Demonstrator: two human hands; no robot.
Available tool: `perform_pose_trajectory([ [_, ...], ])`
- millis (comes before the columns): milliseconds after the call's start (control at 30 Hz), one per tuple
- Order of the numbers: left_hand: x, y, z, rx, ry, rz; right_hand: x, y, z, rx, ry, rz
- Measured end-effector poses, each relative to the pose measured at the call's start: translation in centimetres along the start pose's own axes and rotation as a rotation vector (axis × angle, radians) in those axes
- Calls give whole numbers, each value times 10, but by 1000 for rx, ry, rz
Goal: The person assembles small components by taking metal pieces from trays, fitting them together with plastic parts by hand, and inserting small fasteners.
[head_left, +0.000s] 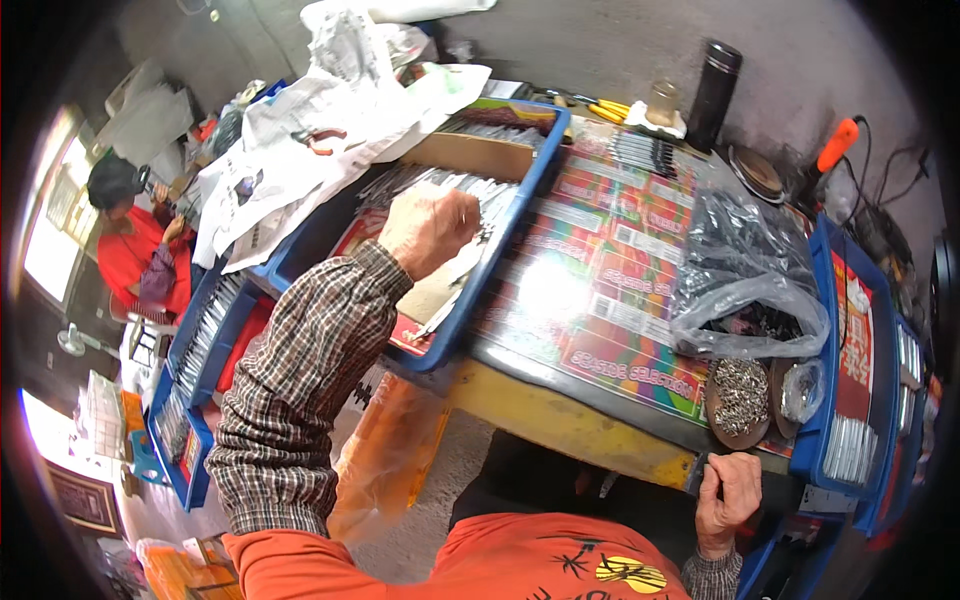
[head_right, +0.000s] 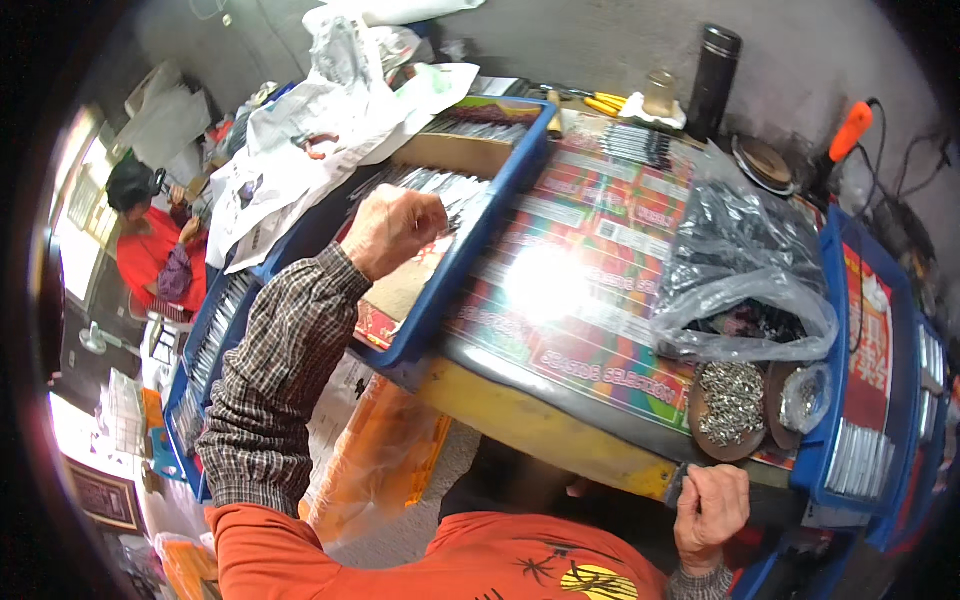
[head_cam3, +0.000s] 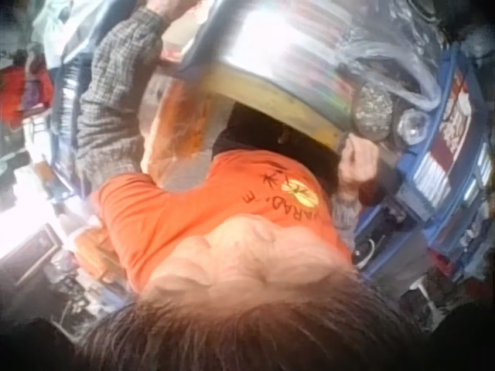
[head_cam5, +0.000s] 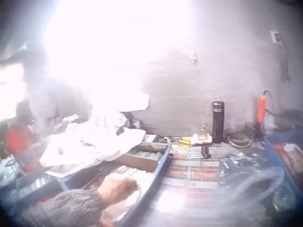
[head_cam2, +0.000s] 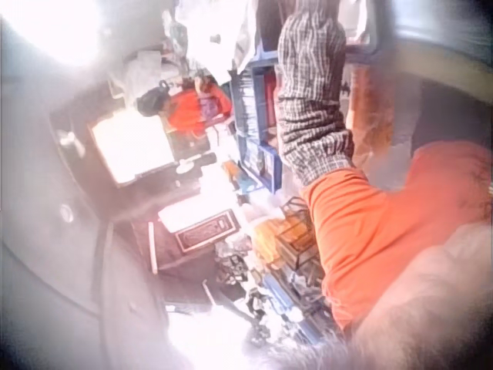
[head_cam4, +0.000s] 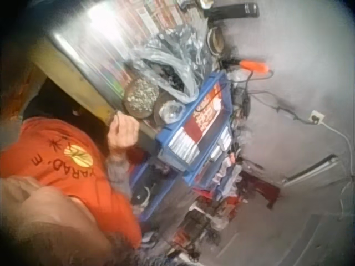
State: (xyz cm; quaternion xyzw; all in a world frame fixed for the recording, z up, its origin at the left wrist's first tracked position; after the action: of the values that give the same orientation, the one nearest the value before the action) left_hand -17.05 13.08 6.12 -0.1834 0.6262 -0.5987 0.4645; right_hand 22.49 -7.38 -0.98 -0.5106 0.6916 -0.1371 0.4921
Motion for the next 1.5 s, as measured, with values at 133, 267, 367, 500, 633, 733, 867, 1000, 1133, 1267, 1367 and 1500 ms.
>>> perform_pose_trajectory([
  [133,36,1,-11,-44,-99,-91,-1,1,-4,36,11,-7],
  [267,38,15,-23,48,-151,-109,2,2,-6,93,39,-6],
  [367,37,24,-19,96,-188,-102,3,3,-2,146,34,-4],
  [500,41,34,-20,90,-155,-143,1,6,-4,204,32,-16],
  [633,29,40,-19,53,-139,-171,1,8,0,275,12,-19],
  [733,9,43,-16,16,-63,-212,2,6,2,297,24,-27],
  [867,8,37,-11,-17,-108,-272,-1,11,-3,251,9,-5],
  [1000,7,39,-8,-6,-70,-262,-1,10,-5,288,-6,6],
  [1133,13,45,-10,-61,9,-220,1,8,-4,258,-8,19],
  [1267,21,56,-9,-95,66,-147,-2,6,-7,212,-58,44],
  [1367,29,53,-24,-194,22,-32,-4,8,-5,153,-34,47],
  [1500,51,31,-49,-336,-69,9,-13,-2,-14,83,-82,20],
])
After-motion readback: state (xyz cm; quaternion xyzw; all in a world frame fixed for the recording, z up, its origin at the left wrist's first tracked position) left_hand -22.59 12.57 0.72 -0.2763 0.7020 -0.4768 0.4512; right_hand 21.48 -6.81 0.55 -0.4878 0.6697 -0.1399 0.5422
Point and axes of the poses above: each hand's wrist, its own x-axis away from the middle knuckle, its own y-axis out of the palm, z = x × y, the point moved 2 cm from there along -x, towards the middle knuckle, and after that the axes turned 13 degrees about y, right-handed, at the moved point
